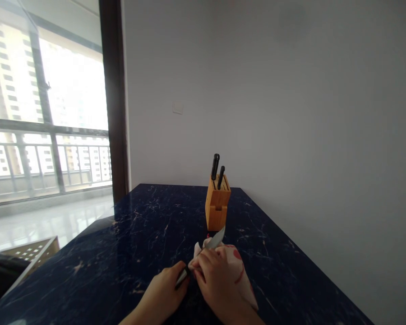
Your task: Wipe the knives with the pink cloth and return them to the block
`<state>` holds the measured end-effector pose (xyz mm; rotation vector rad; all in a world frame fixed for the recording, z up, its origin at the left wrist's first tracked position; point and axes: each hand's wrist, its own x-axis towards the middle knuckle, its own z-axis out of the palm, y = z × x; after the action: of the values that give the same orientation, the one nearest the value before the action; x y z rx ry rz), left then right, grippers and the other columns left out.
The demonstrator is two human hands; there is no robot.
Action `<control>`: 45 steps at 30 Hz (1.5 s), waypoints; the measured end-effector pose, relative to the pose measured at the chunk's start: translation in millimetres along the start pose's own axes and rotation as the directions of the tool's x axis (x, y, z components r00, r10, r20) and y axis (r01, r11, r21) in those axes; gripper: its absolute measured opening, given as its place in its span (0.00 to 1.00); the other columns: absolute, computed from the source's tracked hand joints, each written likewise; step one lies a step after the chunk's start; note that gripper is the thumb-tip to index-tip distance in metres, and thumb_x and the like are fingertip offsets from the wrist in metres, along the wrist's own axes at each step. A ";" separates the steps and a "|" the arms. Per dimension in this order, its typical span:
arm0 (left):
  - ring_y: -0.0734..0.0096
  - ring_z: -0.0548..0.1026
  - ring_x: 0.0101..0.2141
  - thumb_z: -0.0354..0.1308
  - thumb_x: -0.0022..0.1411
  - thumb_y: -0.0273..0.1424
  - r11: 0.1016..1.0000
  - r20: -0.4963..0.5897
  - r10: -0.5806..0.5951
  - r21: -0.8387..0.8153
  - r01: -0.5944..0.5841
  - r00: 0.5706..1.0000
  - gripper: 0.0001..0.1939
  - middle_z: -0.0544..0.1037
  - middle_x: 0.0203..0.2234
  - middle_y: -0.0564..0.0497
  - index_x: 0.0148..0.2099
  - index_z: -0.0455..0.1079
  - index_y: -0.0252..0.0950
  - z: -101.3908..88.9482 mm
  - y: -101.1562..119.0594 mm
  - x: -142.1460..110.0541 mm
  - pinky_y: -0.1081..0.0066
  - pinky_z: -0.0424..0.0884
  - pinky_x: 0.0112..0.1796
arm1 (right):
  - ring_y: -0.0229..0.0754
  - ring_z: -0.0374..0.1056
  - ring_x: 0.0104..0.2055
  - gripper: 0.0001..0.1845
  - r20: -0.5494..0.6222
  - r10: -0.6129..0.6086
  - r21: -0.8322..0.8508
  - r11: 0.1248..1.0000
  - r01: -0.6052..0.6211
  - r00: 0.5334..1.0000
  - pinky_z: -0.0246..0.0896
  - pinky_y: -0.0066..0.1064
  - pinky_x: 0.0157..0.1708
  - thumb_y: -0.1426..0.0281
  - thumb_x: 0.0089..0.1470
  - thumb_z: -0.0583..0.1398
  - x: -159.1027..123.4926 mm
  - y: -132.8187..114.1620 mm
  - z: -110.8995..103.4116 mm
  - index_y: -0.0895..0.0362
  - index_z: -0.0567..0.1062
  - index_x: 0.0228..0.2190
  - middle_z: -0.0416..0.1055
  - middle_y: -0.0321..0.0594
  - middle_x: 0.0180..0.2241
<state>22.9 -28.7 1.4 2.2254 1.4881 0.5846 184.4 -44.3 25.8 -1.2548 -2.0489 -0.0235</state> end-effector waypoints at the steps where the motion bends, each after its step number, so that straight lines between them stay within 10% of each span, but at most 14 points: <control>1: 0.70 0.75 0.31 0.47 0.59 0.30 1.000 0.003 0.010 0.009 -0.010 1.000 0.06 0.77 0.29 0.53 0.36 0.65 0.41 -0.1 0.7 -0.5 0.78 0.62 0.30 | 0.40 0.62 0.38 0.09 -0.005 0.000 -0.022 1.000 0.000 1.000 0.46 0.34 0.42 0.78 0.49 0.56 -0.4 -0.7 0.5 0.52 0.68 0.29 0.69 0.31 0.33; 29: 0.67 0.76 0.33 0.46 0.60 0.33 0.981 -0.048 0.066 0.184 -0.056 0.997 0.08 0.78 0.30 0.53 0.36 0.66 0.42 -10.7 4.0 -1.9 0.75 0.61 0.30 | 0.38 0.63 0.36 0.10 0.015 0.043 0.043 0.998 -0.044 0.999 0.51 0.29 0.37 0.79 0.48 0.54 0.2 0.9 -10.3 0.52 0.67 0.30 0.70 0.31 0.32; 45: 0.71 0.74 0.29 0.43 0.63 0.33 0.980 -0.117 0.186 0.090 -0.176 0.976 0.10 0.76 0.26 0.54 0.35 0.66 0.42 -23.0 9.5 -6.3 0.76 0.60 0.29 | 0.42 0.64 0.33 0.13 -0.367 0.300 0.029 0.950 -0.311 0.880 0.52 0.36 0.37 0.62 0.58 0.47 10.3 31.4 -19.0 0.53 0.68 0.35 0.72 0.38 0.33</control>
<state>15.5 -35.8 24.9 2.4440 1.3976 0.7466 216.9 -26.8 35.3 -1.4588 -1.5198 -0.1337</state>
